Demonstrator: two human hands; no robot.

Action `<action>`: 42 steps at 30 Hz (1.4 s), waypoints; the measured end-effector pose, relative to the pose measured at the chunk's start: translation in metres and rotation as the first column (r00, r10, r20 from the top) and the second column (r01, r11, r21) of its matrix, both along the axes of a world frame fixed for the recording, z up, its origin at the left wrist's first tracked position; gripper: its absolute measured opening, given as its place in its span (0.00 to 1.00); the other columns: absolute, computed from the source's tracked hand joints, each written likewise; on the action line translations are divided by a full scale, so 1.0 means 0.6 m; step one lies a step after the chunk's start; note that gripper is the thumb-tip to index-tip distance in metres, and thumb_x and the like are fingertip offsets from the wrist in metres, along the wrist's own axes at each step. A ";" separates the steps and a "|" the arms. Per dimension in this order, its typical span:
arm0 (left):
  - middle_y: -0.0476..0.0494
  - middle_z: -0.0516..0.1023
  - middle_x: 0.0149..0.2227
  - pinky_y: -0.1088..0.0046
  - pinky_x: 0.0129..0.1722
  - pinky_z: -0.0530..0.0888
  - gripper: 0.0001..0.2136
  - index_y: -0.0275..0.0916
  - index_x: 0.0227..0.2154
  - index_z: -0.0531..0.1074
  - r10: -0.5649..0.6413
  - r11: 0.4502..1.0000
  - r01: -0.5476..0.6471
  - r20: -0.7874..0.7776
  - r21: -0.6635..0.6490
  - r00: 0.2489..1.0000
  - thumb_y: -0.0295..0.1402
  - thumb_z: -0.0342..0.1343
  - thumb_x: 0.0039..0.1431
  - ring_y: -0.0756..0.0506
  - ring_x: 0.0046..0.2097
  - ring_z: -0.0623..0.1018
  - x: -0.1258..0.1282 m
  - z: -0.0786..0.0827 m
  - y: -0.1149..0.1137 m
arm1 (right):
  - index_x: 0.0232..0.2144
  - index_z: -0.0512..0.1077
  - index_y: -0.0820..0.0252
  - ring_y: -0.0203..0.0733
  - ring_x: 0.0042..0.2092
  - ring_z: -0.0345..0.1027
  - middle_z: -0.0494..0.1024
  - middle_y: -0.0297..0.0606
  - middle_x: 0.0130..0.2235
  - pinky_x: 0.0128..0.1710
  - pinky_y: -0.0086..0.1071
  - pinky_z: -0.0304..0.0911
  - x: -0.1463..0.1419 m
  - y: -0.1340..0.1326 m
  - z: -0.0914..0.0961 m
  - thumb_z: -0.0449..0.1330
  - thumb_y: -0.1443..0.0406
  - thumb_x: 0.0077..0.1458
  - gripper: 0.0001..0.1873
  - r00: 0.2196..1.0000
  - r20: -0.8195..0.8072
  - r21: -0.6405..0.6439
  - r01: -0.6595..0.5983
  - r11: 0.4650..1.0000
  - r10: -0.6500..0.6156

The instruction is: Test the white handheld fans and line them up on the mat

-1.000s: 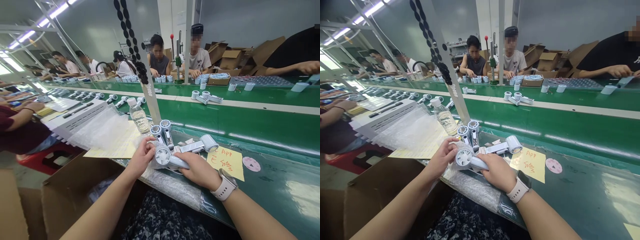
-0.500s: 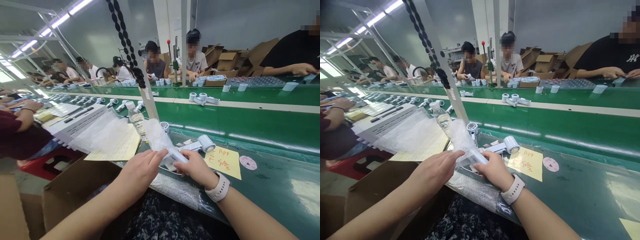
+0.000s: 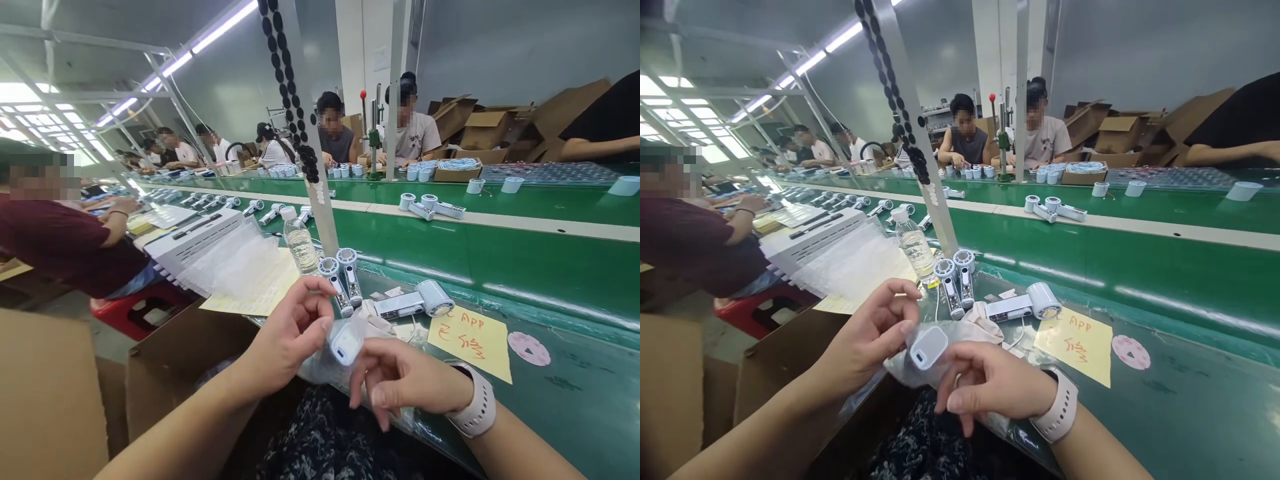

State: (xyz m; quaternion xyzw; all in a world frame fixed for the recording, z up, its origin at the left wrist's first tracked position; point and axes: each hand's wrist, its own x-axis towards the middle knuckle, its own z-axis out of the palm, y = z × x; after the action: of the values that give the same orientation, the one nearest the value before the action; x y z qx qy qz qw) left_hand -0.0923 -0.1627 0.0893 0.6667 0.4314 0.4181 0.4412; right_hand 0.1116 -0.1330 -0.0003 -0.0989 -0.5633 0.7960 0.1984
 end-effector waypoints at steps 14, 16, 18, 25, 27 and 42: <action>0.59 0.62 0.22 0.82 0.16 0.55 0.21 0.43 0.38 0.63 0.042 0.957 0.033 0.254 -0.287 0.966 0.47 0.66 0.52 0.58 0.19 0.56 -0.080 -0.016 -0.015 | 0.53 0.76 0.54 0.42 0.43 0.76 0.82 0.41 0.43 0.42 0.34 0.68 0.018 0.017 -0.010 0.70 0.56 0.53 0.25 0.949 -0.314 0.027 0.049 0.998 -0.038; 0.59 0.64 0.22 0.82 0.16 0.57 0.21 0.42 0.39 0.63 0.110 0.960 -0.066 0.151 -0.273 0.982 0.46 0.66 0.52 0.57 0.18 0.58 -0.102 -0.018 -0.014 | 0.51 0.77 0.55 0.42 0.41 0.75 0.81 0.41 0.42 0.42 0.35 0.67 0.018 0.022 -0.017 0.70 0.55 0.53 0.24 0.954 -0.282 0.005 0.113 0.994 -0.107; 0.59 0.65 0.22 0.81 0.16 0.58 0.21 0.42 0.39 0.63 0.210 0.949 -0.192 0.045 -0.248 0.977 0.44 0.66 0.51 0.57 0.18 0.59 -0.129 -0.024 -0.008 | 0.50 0.77 0.56 0.43 0.41 0.74 0.81 0.42 0.42 0.43 0.37 0.67 0.020 0.026 -0.023 0.70 0.54 0.52 0.24 0.957 -0.234 -0.017 0.171 0.985 -0.170; 0.59 0.65 0.19 0.78 0.18 0.60 0.18 0.42 0.35 0.64 0.531 0.808 -0.561 -0.188 -0.183 0.826 0.38 0.63 0.40 0.54 0.19 0.61 -0.258 -0.063 0.011 | 0.48 0.77 0.56 0.44 0.42 0.74 0.80 0.43 0.43 0.43 0.39 0.67 0.020 0.027 -0.029 0.69 0.52 0.52 0.23 0.970 -0.113 0.004 0.215 0.977 -0.213; 0.58 0.64 0.17 0.78 0.19 0.60 0.14 0.42 0.31 0.66 0.567 0.771 -0.623 -0.305 -0.132 0.765 0.35 0.61 0.38 0.53 0.19 0.62 -0.284 -0.076 0.007 | 0.49 0.76 0.55 0.44 0.42 0.74 0.80 0.43 0.43 0.43 0.38 0.67 0.018 0.025 -0.031 0.69 0.53 0.53 0.23 0.977 -0.076 0.014 0.199 0.980 -0.198; 0.61 0.60 0.14 0.80 0.16 0.57 0.11 0.42 0.27 0.60 0.756 0.552 -0.793 -0.247 -0.259 0.607 0.25 0.54 0.38 0.54 0.15 0.59 -0.347 -0.187 0.036 | 0.53 0.72 0.56 0.45 0.47 0.73 0.78 0.44 0.47 0.52 0.44 0.66 0.018 0.025 -0.040 0.66 0.54 0.57 0.24 0.989 0.109 0.108 0.087 0.990 -0.098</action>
State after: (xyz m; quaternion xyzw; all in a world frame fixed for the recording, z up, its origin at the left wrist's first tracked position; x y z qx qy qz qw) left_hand -0.3005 -0.1412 -0.0226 0.3416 0.7690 0.4514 0.2970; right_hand 0.1224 -0.1179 -0.0242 -0.1598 -0.6088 0.7488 0.2076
